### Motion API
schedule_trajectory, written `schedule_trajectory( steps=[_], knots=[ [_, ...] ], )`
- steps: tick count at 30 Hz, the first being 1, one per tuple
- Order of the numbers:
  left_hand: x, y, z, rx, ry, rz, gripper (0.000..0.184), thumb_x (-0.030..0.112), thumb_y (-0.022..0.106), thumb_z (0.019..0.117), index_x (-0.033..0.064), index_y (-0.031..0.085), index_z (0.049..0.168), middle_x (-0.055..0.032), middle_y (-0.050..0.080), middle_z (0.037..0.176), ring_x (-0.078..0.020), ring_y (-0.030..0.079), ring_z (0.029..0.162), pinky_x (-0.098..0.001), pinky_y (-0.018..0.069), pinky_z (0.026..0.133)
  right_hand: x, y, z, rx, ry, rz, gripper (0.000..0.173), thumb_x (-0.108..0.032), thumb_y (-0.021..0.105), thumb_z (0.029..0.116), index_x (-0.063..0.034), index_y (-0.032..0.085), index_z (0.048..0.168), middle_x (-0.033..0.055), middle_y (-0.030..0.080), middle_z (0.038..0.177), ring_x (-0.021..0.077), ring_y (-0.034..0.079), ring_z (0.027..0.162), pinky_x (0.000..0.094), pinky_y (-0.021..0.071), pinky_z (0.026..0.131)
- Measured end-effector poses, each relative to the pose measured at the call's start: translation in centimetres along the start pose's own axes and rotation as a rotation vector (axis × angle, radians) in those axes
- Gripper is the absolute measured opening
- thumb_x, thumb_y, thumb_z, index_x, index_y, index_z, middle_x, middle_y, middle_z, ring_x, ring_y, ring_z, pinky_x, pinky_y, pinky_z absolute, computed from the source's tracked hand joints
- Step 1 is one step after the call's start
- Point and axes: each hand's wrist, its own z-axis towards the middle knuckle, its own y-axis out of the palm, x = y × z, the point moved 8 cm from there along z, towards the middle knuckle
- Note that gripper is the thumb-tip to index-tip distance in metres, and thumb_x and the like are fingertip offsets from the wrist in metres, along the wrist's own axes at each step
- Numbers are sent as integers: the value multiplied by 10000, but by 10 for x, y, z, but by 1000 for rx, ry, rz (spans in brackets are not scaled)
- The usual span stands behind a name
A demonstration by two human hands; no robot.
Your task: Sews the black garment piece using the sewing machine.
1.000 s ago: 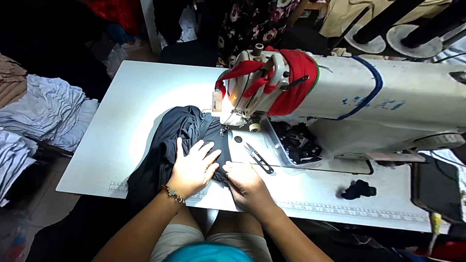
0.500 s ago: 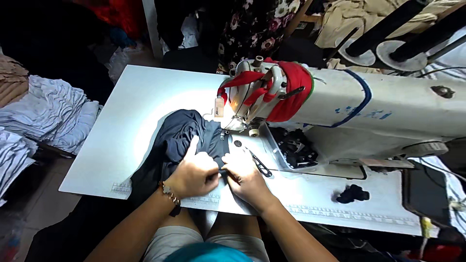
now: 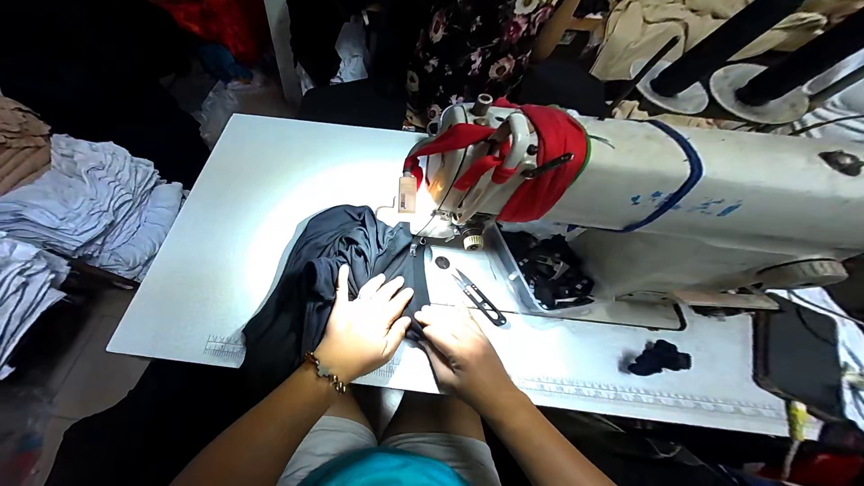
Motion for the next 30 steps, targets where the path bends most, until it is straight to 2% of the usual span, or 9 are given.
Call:
schedule_trajectory(
  steps=[2,8,13,18,22,27,30],
  knots=[
    [-3,1,7,-32,-12,27,498,383,307,1083,237,582,1472,4,549,1529,-268,416,1488,-753,41,1185,4,1,4,1,8,8,192,-124,586,879,-30,753,895,121,739,1199,270,677,1207,590,417,1118],
    [-5,-2,11,2,-24,44,486,397,315,1088,255,606,1450,-20,577,1501,-290,461,1456,-774,45,1173,8,-1,3,28,-45,16,168,-87,585,857,-21,738,879,140,731,1190,289,670,1203,538,430,1125],
    [-7,0,9,-13,-42,43,489,405,305,1093,265,596,1460,1,559,1520,-268,444,1469,-754,31,1187,7,-4,1,3,-114,8,163,-87,588,865,-28,740,877,126,747,1171,290,672,1212,536,402,1154],
    [-9,0,13,-18,-38,37,480,392,316,1092,262,590,1464,-1,557,1521,-276,433,1476,-760,37,1184,8,-1,6,-20,-68,0,178,-102,590,864,-23,749,867,139,745,1180,290,685,1192,566,403,1142],
    [-17,2,24,-38,-33,55,484,389,304,1093,271,576,1476,12,547,1532,-275,430,1478,-763,44,1178,12,3,15,-22,-31,-17,204,-129,584,890,-25,759,887,146,737,1196,308,666,1214,524,452,1108],
    [-23,3,31,-70,-28,47,482,395,306,1092,284,568,1482,28,526,1551,-266,407,1493,-757,24,1183,13,5,20,-9,-5,-11,198,-120,578,893,-30,750,857,148,740,1169,304,663,1210,498,437,1128],
    [-28,5,37,-73,-29,46,476,396,320,1089,290,572,1478,38,524,1551,-267,409,1493,-767,22,1177,15,7,25,-14,10,-31,196,-110,587,886,-15,758,872,157,739,1182,316,666,1208,503,464,1101]
  ],
)
